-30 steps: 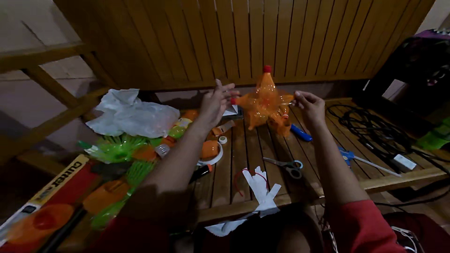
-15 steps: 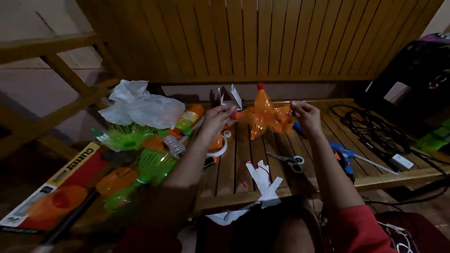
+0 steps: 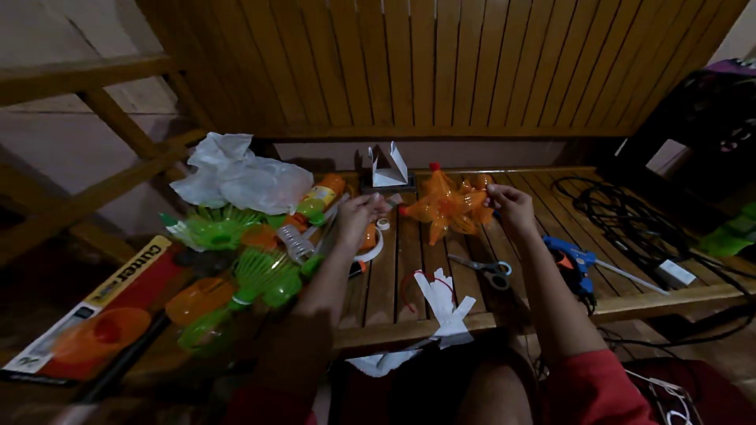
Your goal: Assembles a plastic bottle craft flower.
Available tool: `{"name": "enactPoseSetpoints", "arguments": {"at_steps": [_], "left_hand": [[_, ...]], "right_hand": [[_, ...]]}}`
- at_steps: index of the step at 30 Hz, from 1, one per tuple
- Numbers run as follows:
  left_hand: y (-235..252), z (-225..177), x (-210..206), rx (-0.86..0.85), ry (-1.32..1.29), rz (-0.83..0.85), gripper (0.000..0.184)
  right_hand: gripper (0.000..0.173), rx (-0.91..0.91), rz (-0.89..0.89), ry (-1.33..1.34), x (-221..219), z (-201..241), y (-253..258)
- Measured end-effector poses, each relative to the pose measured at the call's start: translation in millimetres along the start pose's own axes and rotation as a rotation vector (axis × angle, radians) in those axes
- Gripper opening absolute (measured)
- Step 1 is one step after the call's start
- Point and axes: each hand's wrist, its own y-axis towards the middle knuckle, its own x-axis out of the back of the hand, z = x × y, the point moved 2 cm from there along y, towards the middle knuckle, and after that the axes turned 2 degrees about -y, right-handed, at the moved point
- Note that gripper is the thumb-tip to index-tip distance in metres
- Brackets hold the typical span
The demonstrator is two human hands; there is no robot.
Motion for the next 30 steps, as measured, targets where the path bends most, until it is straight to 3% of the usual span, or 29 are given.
{"name": "enactPoseSetpoints", "arguments": {"at_steps": [5, 12, 18, 26, 30], "left_hand": [[3, 11, 1, -0.015, 0.027, -0.027, 0.021], [7, 14, -15, -0.043, 0.157, 0.091, 0.028], [0, 12, -26, 0.011, 0.074, 0.16, 0.026], [7, -3, -24, -0.113, -0.056, 0.126, 0.015], [-1, -12, -25, -0.151, -0.142, 0.085, 0.021]], "right_hand": [[0.013, -0.051, -0.033, 0.005, 2, -8, -1], [0.018, -0.059, -0.042, 0.027, 2, -28, 2], [0.014, -0.056, -0.045, 0.069, 0, -35, 3], [0.025, -0.031, -0.061, 0.044, -6, -13, 13], [0.023, 0.035, -0.041, 0.098, -11, -4, 11]]}}
